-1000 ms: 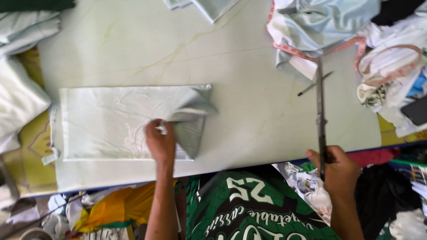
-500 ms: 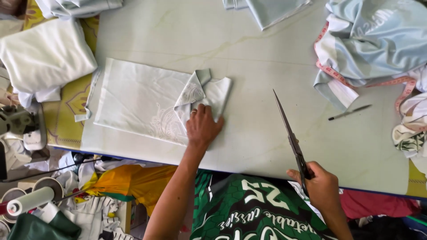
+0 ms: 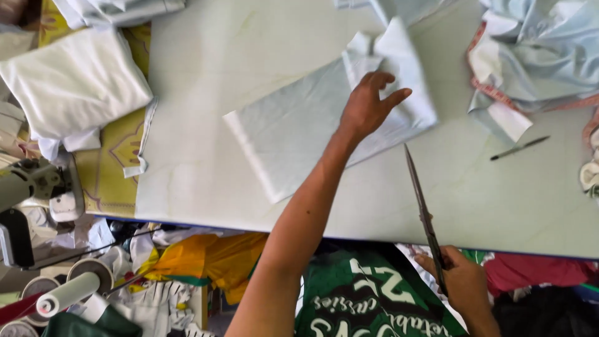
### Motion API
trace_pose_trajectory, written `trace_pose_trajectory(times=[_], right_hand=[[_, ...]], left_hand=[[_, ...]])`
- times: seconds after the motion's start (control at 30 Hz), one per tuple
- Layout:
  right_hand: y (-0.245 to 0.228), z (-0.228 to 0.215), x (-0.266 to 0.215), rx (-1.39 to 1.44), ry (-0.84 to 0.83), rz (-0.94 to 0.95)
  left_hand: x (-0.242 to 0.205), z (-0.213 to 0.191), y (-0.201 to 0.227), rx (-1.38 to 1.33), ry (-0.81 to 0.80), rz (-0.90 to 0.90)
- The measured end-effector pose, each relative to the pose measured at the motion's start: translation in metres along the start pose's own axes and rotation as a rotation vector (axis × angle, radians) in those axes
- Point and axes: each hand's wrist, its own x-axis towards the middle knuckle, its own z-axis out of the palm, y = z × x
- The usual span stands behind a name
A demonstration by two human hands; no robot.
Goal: The person uses shears to cut a piece of light-colored fabric laid on a table. They measure and mark the fabric with a tape measure and a pen before cutting along the marked lines. The person then folds the cut fabric and places it aside.
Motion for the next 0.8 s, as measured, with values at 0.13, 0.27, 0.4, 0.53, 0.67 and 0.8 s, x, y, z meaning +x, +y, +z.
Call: trace_pose_trajectory(times=[0.13, 0.27, 0.4, 0.53, 0.67, 0.8], right_hand=[[-0.002, 0.023, -0.022, 0.193, -0.241, 0.076], [0.019, 0.064, -0.023, -0.022, -0.364, 0.011], [-0.014, 0.097, -0.033, -0.063, -0.553, -0.058], [-0.035, 0.122, -0.038, -0.013, -0.585, -0.174], [-0.045, 0.135, -0.043, -0.011, -0.586, -0.184], [-0.028, 0.145, -0.038, 0.067, -0.562, -0.230]], left_hand=[[-0.047, -0.053, -0.078, 0.084, 0.249, 0.294], [-0.161, -0.131, -0.109, 0.220, 0.325, 0.129], [-0.242, -0.131, -0.132, 0.301, 0.265, 0.211], [-0.269, -0.115, -0.136, 0.370, 0.339, 0.372], [-0.262, -0.118, -0.128, 0.418, 0.369, 0.424], [-0.260, -0.111, -0.135, 0.491, 0.430, 0.470]])
